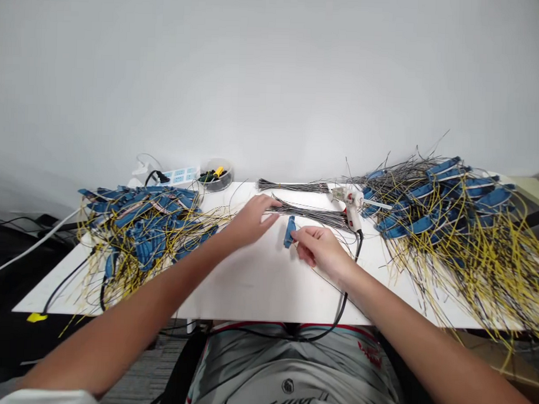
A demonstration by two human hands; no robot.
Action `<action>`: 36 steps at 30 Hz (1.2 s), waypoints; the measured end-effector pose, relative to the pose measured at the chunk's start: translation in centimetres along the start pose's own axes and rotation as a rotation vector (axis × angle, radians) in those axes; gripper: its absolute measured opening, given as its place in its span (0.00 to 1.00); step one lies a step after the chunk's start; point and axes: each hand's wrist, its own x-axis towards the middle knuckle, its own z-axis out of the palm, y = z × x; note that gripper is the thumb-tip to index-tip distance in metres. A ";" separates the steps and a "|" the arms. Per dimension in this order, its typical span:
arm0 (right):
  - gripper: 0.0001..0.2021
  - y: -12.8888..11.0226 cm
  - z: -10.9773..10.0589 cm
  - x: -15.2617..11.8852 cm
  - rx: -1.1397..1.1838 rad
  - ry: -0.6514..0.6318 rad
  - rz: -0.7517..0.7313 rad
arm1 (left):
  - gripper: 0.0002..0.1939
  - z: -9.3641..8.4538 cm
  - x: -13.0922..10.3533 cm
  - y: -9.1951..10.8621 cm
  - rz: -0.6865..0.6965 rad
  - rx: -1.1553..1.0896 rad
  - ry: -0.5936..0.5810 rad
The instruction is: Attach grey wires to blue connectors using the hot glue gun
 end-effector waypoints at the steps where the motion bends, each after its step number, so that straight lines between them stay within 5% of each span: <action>1: 0.20 0.5 0.0 0.1 -0.054 -0.022 0.000 | 0.16 -1.8 -1.0 0.0 -0.016 0.025 -0.035; 5: 0.17 1.3 0.3 0.0 -0.281 -0.087 -0.023 | 0.21 -6.0 -5.6 0.4 -0.020 0.233 -0.162; 8: 0.15 1.0 1.0 -0.2 -0.354 -0.088 -0.012 | 0.32 -5.2 -9.1 -0.5 -0.022 0.401 -0.222; 11: 0.14 0.7 2.0 -0.4 -0.379 -0.079 0.030 | 0.36 -3.6 -11.3 -2.6 -0.091 0.515 -0.165; 16: 0.13 0.2 3.2 0.0 -0.454 -0.059 0.071 | 0.34 -4.3 -12.2 -5.4 -0.192 0.583 -0.082; 24: 0.15 -1.3 4.5 2.3 -0.773 -0.085 0.008 | 0.31 -6.1 -13.2 -7.0 -0.197 0.523 -0.069; 28: 0.16 -2.3 3.2 3.2 -0.990 -0.015 -0.106 | 0.31 -6.6 -13.6 -7.3 -0.206 0.524 -0.078; 36: 0.08 -2.6 -3.0 5.9 -1.276 0.217 -0.450 | 0.31 -7.4 -14.2 -7.4 -0.188 0.510 -0.112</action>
